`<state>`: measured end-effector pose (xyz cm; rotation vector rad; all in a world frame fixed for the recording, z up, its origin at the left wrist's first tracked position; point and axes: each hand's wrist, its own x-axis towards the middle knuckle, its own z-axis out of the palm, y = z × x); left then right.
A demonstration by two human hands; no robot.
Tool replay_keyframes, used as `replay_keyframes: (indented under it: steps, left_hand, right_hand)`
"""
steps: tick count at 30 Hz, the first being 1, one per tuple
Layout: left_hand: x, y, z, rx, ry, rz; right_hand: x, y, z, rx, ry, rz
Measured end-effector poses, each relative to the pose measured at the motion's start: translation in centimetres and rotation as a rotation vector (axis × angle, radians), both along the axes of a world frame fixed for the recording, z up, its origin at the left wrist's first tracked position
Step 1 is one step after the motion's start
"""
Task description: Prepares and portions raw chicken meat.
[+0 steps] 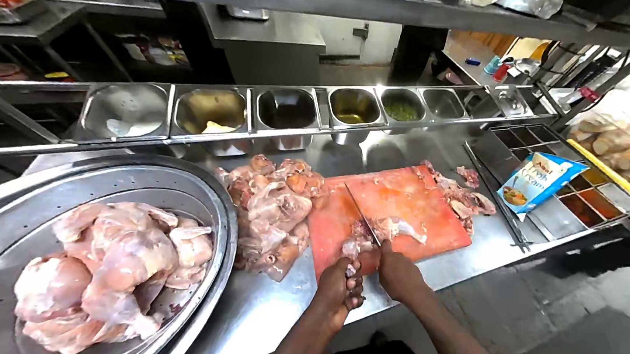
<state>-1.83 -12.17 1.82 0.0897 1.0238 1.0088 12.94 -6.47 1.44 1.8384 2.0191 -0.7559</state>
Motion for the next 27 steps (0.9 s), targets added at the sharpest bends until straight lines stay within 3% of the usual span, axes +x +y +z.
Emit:
replay_keyframes:
  steps: [5,8,11,13,14,15,17,18,22,27]
  left_hand:
    - [-0.2,-0.2,-0.5,-0.011,-0.023,0.021]
    - [-0.4,0.0,-0.6,-0.016,-0.03,0.039]
    - [-0.8,0.1,-0.5,-0.013,-0.05,0.055]
    - [-1.0,-0.2,-0.6,-0.023,-0.063,0.066]
    - [-1.0,-0.2,-0.5,-0.026,-0.066,0.074]
    - [-1.1,-0.1,-0.5,-0.023,-0.068,0.073]
    - [-1.3,0.1,-0.5,-0.025,-0.071,0.077]
    - [-1.3,-0.2,-0.5,-0.033,-0.063,0.069]
    - [-2.3,-0.3,-0.2,-0.019,-0.025,0.09]
    - [-3.1,-0.6,-1.4,-0.024,0.008,0.084]
  right_hand:
    - [1.1,1.0,-0.1,-0.004,0.042,0.019]
    - [2.1,1.2,3.1,0.087,0.093,0.028]
    - [2.5,-1.2,6.4,0.548,0.263,0.052]
    - [2.2,-2.0,5.0,0.963,0.402,0.064]
    - [1.9,-2.0,3.7,1.021,0.415,0.045]
    - [1.8,-1.9,2.3,0.913,0.376,0.024]
    - [1.5,-0.2,0.4,0.3,0.186,-0.018]
    - [1.4,0.7,-0.7,0.107,0.135,-0.027]
    - [0.9,1.9,-1.1,-0.008,0.07,-0.013]
    - [4.3,3.8,-1.8,0.005,0.244,-0.073]
